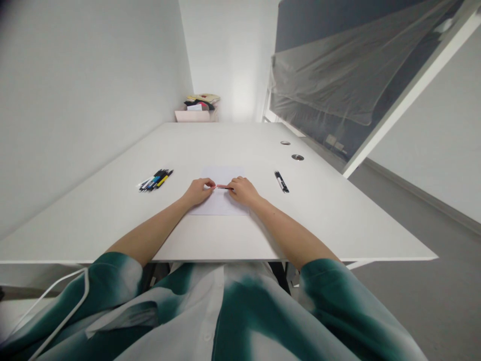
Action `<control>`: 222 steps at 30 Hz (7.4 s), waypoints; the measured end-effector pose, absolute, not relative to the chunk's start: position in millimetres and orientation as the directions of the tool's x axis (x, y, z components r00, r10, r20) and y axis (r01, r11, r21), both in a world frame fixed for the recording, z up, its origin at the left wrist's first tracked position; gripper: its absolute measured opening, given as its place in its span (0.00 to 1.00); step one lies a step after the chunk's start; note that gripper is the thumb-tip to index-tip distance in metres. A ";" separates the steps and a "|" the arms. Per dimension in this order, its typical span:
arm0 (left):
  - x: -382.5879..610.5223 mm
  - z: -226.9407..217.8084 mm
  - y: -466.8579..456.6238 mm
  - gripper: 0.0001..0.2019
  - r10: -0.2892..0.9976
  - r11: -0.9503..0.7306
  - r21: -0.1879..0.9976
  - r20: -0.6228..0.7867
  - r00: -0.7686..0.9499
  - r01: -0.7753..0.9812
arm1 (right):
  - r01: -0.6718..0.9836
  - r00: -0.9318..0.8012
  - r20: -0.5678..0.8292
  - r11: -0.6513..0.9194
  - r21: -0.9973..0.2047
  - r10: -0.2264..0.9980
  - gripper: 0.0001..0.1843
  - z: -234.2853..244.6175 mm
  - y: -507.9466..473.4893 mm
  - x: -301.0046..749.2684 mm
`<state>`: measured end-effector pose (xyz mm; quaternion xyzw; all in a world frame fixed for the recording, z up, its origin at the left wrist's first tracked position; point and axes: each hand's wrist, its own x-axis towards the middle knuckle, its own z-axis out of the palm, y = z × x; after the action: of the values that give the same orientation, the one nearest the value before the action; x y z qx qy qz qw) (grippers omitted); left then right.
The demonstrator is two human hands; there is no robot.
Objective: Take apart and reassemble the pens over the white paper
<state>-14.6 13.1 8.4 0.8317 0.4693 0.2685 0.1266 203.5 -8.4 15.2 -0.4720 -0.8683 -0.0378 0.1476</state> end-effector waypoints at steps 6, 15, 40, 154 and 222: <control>-12.7 7.7 11.0 0.09 0.826 -0.564 0.515 0.349 0.444 0.645 | 0.835 -0.507 0.284 0.545 -0.071 0.814 0.14 17.0 -9.4 202.7; -8.3 6.9 8.6 0.09 0.824 -0.567 0.494 0.336 0.457 0.660 | 0.823 -0.523 0.294 0.563 -0.069 0.800 0.14 13.5 -8.8 200.3; -6.8 10.8 7.6 0.13 0.834 -0.541 0.573 0.272 0.479 0.616 | 0.784 -0.547 0.358 0.613 -0.098 0.757 0.13 11.3 -11.6 191.9; -26.1 3.0 23.1 0.16 0.934 -0.266 0.942 0.198 0.297 0.207 | 0.779 -0.389 0.385 0.522 -0.347 0.837 0.11 6.6 -2.5 209.9; -22.4 4.2 17.4 0.15 0.888 -0.434 0.703 0.229 0.399 0.563 | 0.864 -0.388 0.239 0.442 -0.242 0.890 0.13 11.2 -11.3 202.6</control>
<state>-22.4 17.4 4.2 0.7917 0.4583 0.3007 0.2697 202.6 -11.3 11.2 -0.5268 -0.8323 0.0390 0.1681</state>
